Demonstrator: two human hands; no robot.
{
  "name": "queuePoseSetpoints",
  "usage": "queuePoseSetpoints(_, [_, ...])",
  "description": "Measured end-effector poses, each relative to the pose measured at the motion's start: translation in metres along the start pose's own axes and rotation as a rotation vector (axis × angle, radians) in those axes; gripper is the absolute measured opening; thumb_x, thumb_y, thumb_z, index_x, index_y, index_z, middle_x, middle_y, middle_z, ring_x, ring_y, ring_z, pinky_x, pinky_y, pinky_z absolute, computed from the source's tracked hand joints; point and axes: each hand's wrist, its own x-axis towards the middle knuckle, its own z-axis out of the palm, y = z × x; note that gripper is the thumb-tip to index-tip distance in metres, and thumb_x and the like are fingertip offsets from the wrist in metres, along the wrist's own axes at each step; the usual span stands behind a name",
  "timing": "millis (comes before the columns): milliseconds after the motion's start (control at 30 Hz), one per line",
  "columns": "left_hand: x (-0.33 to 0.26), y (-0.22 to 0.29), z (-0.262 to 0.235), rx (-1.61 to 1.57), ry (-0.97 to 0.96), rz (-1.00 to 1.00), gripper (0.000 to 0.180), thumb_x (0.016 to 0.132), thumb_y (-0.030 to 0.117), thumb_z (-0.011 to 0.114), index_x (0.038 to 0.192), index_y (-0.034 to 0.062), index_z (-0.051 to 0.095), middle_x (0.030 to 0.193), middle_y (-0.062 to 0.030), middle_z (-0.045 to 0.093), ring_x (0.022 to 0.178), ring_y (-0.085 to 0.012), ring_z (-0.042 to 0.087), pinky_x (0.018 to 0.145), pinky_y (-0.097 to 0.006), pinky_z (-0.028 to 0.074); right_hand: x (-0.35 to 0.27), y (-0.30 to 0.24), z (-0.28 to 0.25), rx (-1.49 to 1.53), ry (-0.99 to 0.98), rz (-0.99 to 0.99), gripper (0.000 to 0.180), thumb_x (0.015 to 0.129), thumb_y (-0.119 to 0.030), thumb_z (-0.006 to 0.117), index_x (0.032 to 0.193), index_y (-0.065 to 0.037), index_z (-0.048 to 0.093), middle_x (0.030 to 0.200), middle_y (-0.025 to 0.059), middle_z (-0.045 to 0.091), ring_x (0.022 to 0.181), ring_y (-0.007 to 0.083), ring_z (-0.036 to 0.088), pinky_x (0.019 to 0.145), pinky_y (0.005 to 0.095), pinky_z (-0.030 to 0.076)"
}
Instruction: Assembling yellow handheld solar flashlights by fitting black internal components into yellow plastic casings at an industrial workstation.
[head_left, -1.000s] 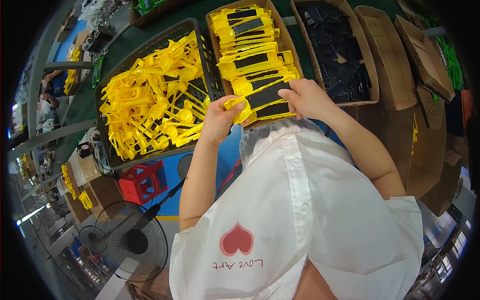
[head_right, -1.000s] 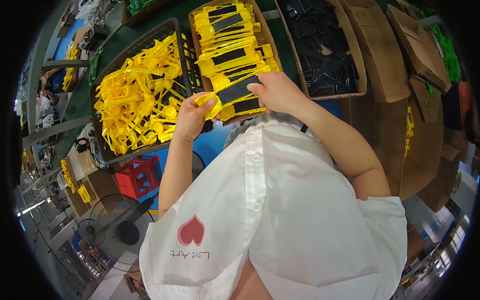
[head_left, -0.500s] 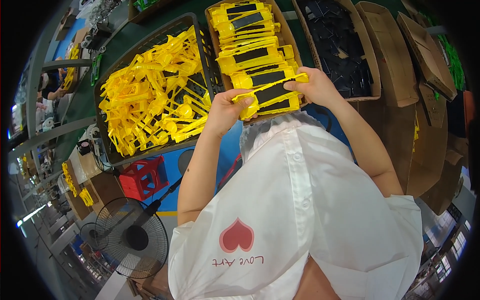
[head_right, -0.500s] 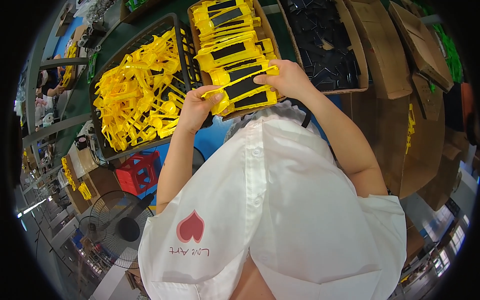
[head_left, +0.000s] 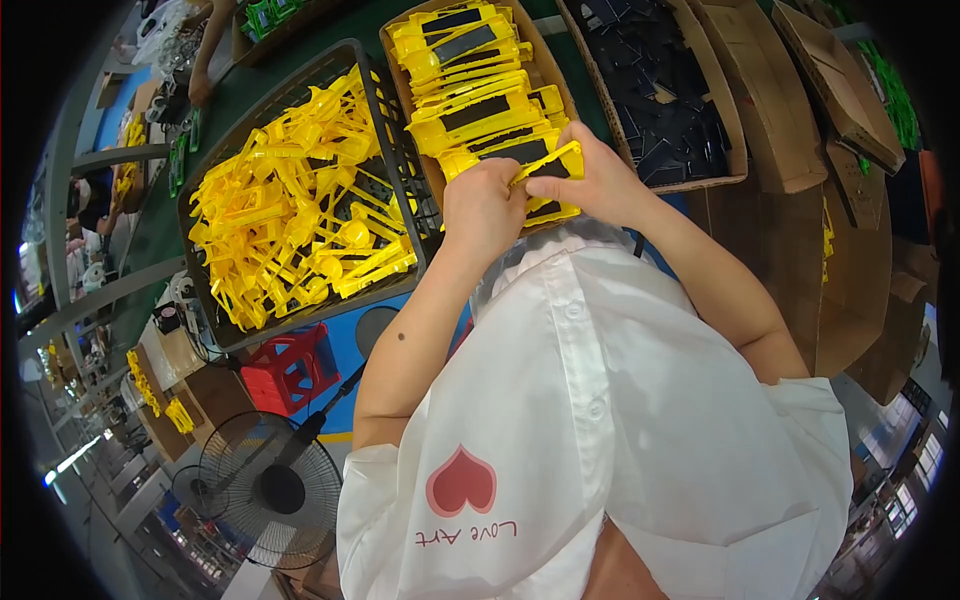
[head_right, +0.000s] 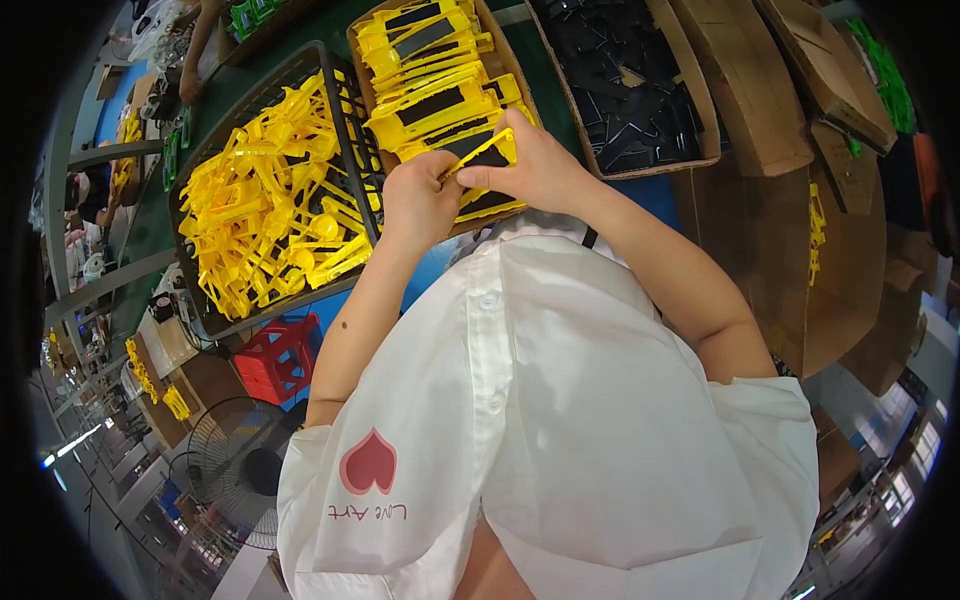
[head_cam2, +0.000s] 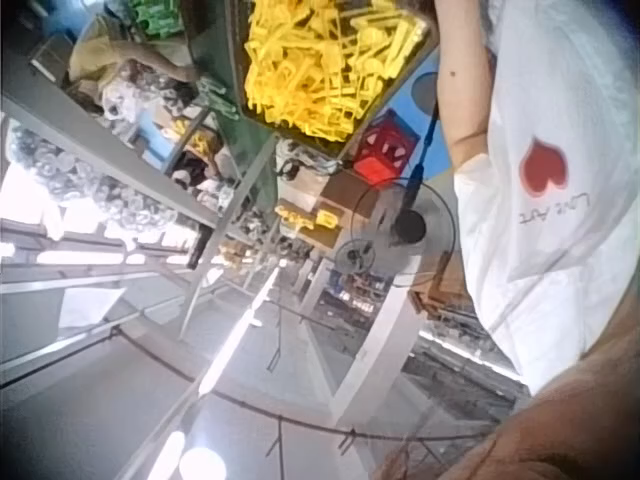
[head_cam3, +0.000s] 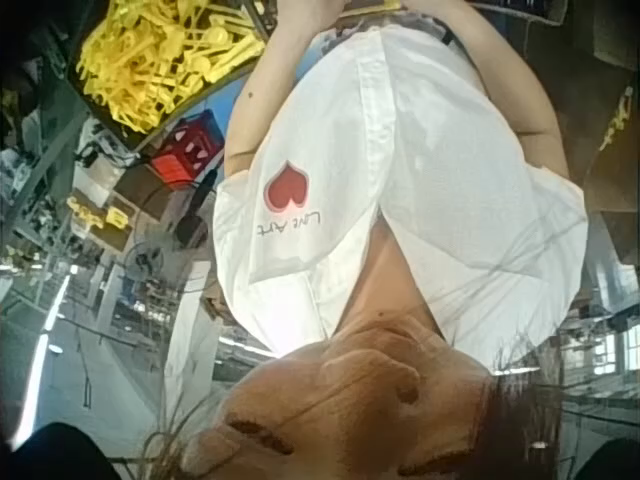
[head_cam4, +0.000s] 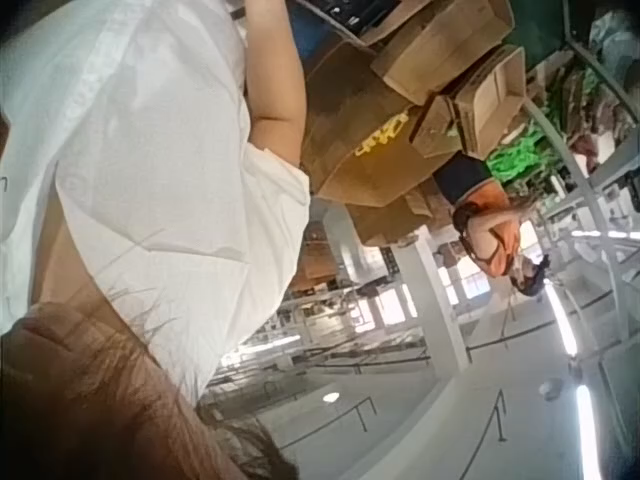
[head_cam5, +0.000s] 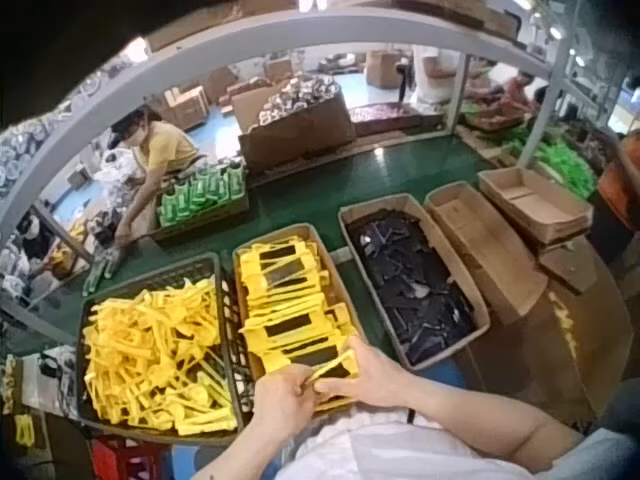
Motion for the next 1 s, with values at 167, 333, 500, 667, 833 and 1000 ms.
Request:
queuePoseSetpoints(167, [0.008, -0.008, -0.009, 0.133, 0.122, 0.309, 0.019, 0.063, 0.019, 0.068, 0.069, 0.0053, 0.057, 0.067, -0.0072, 0.055, 0.07, -0.0243, 0.054, 0.07, -0.034, 0.041, -0.001, -0.013, -0.011, 0.371, -0.124, 0.1, 0.038, 0.081, -0.039, 0.051, 0.091, -0.004, 0.041, 0.077, 0.0088, 0.051, 0.059, 0.0156, 0.052, 0.056, 0.0228, 0.042])
queuePoseSetpoints(333, [-0.009, -0.003, -0.067, -0.037, 0.092, -0.036, 0.058, 0.058, 0.013, 0.074, 0.109, 0.0049, 0.049, 0.095, -0.0116, 0.052, 0.089, -0.0255, 0.052, 0.077, -0.034, 0.043, -0.023, -0.003, -0.025, 0.307, 0.03, -0.342, 0.03, 0.074, -0.007, 0.06, 0.098, -0.007, 0.042, 0.101, 0.0091, 0.047, 0.093, 0.0164, 0.048, 0.082, 0.0265, 0.04])
queuePoseSetpoints(500, [-0.041, -0.003, -0.07, -0.744, -0.052, -0.175, 0.046, 0.066, -0.004, 0.066, 0.109, -0.0013, 0.048, 0.097, -0.0057, 0.057, 0.089, -0.0131, 0.056, 0.081, -0.025, 0.043, -0.039, 0.002, -0.035, 0.262, 0.05, -0.465, 0.04, 0.068, 0.001, 0.064, 0.101, -0.006, 0.043, 0.109, 0.0118, 0.047, 0.103, 0.0212, 0.047, 0.087, 0.0288, 0.04])
queuePoseSetpoints(667, [-0.049, 0.001, -0.056, -1.0, -0.014, -0.269, 0.035, 0.071, -0.004, 0.062, 0.104, -0.0039, 0.051, 0.095, -0.0064, 0.058, 0.088, -0.0136, 0.056, 0.079, -0.024, 0.044, -0.046, 0.0, -0.046, 0.199, 0.035, -0.473, 0.039, 0.067, 0.0, 0.066, 0.099, -0.006, 0.044, 0.108, 0.0125, 0.049, 0.1, 0.022, 0.049, 0.083, 0.0294, 0.044])
queuePoseSetpoints(833, [-0.052, 0.009, -0.036, -1.013, 0.033, -0.29, 0.032, 0.071, -0.004, 0.062, 0.101, -0.0045, 0.053, 0.092, -0.0067, 0.059, 0.086, -0.0132, 0.056, 0.078, -0.024, 0.044, -0.047, 0.011, -0.061, 0.069, 0.063, -0.596, 0.039, 0.065, -0.001, 0.067, 0.098, -0.006, 0.046, 0.106, 0.0132, 0.052, 0.093, 0.0233, 0.054, 0.079, 0.0294, 0.046])
queuePoseSetpoints(1000, [-0.05, 0.026, -0.014, -1.066, 0.076, -0.367, 0.032, 0.071, -0.004, 0.063, 0.101, -0.0052, 0.053, 0.092, -0.0069, 0.059, 0.085, -0.0125, 0.056, 0.077, -0.024, 0.045, -0.049, 0.028, -0.074, 0.063, 0.054, -0.597, 0.039, 0.064, -0.001, 0.068, 0.097, -0.006, 0.046, 0.104, 0.0129, 0.053, 0.09, 0.0227, 0.055, 0.073, 0.0278, 0.048])
